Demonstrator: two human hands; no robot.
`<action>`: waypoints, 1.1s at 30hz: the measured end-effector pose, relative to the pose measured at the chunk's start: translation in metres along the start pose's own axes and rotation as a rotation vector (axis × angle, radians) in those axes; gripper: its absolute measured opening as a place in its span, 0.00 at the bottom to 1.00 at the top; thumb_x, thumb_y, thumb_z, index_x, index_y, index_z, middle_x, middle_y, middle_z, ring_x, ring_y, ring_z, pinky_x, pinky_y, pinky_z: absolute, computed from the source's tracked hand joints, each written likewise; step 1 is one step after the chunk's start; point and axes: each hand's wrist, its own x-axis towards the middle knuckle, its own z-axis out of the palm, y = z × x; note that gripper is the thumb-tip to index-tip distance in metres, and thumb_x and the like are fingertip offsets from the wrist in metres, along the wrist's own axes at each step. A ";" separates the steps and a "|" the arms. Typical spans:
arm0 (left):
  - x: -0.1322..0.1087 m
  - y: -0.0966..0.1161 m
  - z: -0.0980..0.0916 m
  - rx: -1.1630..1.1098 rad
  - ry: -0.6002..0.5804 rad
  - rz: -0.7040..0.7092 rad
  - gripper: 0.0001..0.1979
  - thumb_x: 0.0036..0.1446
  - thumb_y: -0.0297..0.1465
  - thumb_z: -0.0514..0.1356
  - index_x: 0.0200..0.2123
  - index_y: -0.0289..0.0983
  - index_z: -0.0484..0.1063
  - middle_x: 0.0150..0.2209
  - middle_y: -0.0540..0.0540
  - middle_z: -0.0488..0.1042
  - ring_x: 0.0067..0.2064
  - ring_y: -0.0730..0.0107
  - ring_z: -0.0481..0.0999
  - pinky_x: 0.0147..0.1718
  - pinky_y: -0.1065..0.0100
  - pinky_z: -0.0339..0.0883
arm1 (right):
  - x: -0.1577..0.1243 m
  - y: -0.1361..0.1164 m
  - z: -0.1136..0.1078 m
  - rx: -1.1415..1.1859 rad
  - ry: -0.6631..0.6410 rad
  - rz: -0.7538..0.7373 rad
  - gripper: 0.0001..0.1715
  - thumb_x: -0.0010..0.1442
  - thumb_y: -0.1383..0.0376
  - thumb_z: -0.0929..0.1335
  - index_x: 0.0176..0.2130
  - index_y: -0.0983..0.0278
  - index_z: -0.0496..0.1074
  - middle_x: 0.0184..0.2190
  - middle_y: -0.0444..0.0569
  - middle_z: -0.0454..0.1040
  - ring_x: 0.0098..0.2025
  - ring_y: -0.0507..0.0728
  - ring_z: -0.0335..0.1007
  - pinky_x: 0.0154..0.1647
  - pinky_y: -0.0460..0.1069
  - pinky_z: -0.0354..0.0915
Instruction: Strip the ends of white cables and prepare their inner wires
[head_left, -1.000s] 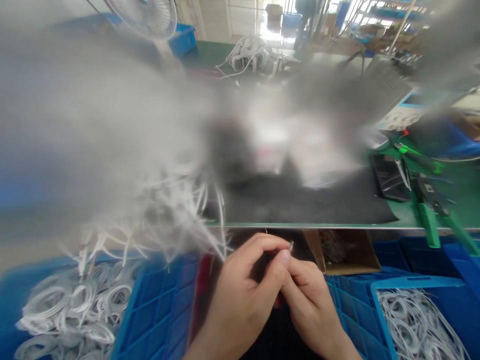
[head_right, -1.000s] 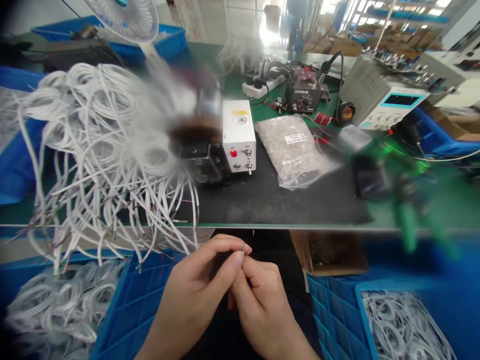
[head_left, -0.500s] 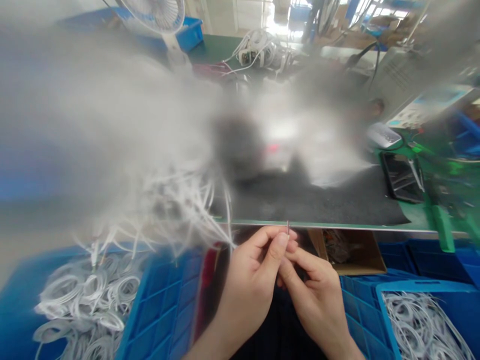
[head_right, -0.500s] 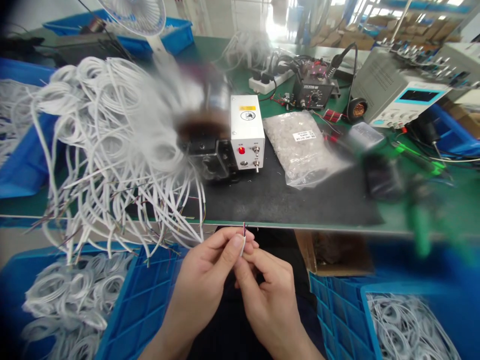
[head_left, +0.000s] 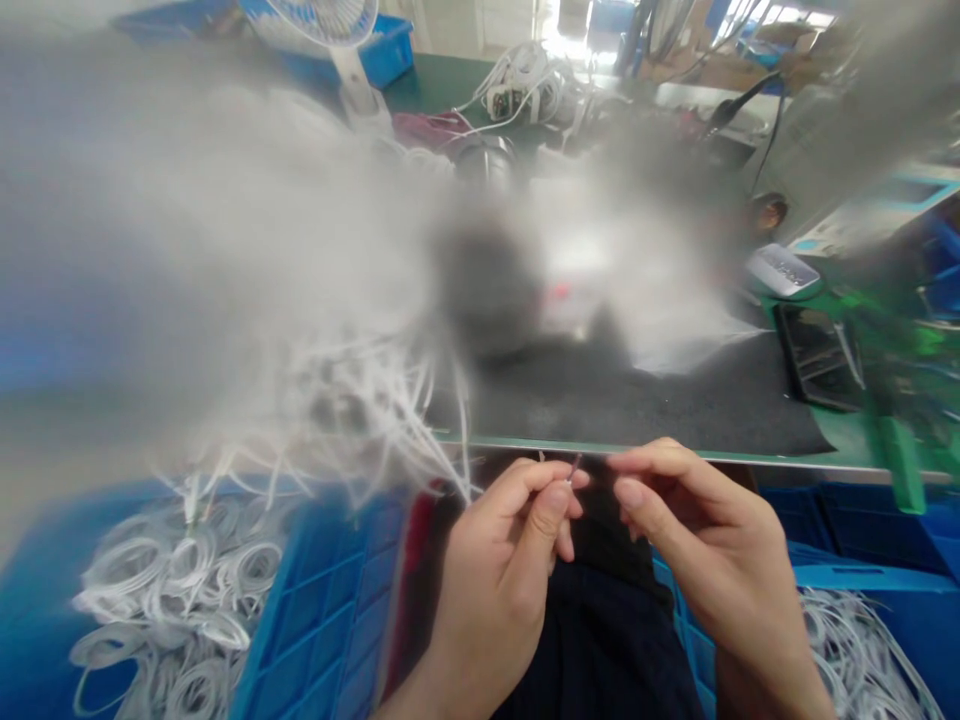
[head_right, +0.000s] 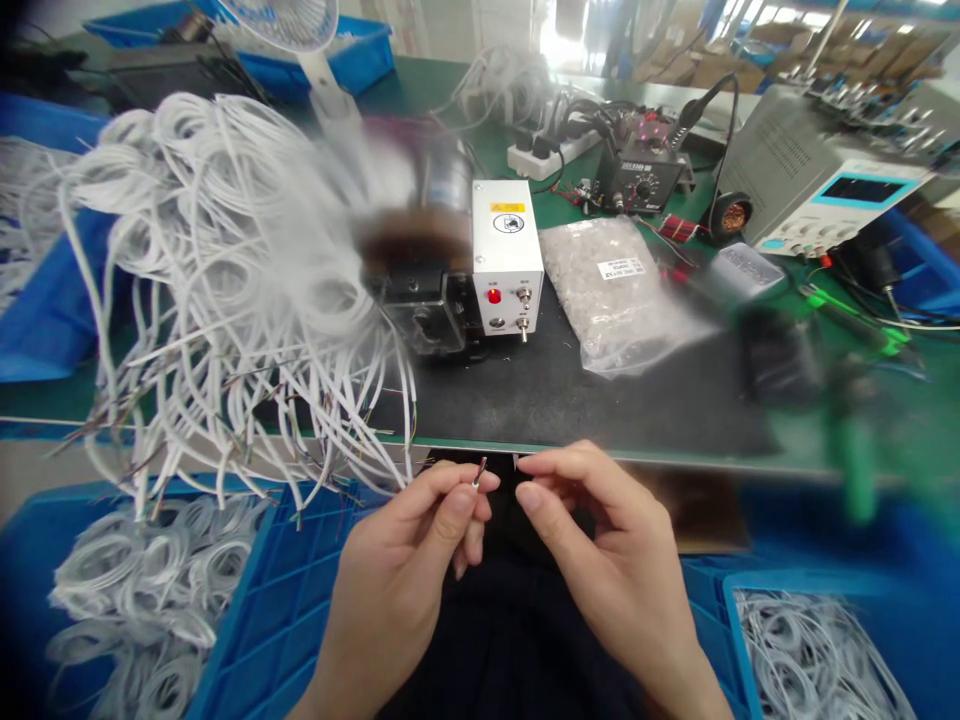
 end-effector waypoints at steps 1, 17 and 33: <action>-0.001 0.000 0.000 0.008 -0.002 0.005 0.10 0.76 0.38 0.60 0.46 0.43 0.82 0.31 0.50 0.80 0.26 0.72 0.76 0.27 0.71 0.72 | 0.004 -0.001 0.001 0.036 -0.034 -0.011 0.06 0.71 0.62 0.75 0.49 0.57 0.83 0.38 0.46 0.79 0.34 0.53 0.76 0.32 0.45 0.71; -0.008 -0.003 0.001 -0.004 -0.095 0.043 0.09 0.77 0.33 0.59 0.49 0.47 0.81 0.39 0.51 0.78 0.39 0.70 0.79 0.39 0.71 0.72 | 0.010 -0.005 0.013 0.006 -0.064 -0.112 0.09 0.70 0.69 0.75 0.46 0.55 0.79 0.41 0.43 0.78 0.42 0.53 0.77 0.41 0.45 0.71; -0.006 -0.009 0.008 0.094 -0.093 0.170 0.08 0.75 0.27 0.61 0.49 0.42 0.81 0.43 0.50 0.80 0.41 0.73 0.81 0.41 0.74 0.74 | -0.003 -0.014 0.016 -0.261 0.046 -0.346 0.09 0.67 0.75 0.73 0.42 0.61 0.78 0.38 0.45 0.78 0.37 0.52 0.78 0.38 0.46 0.72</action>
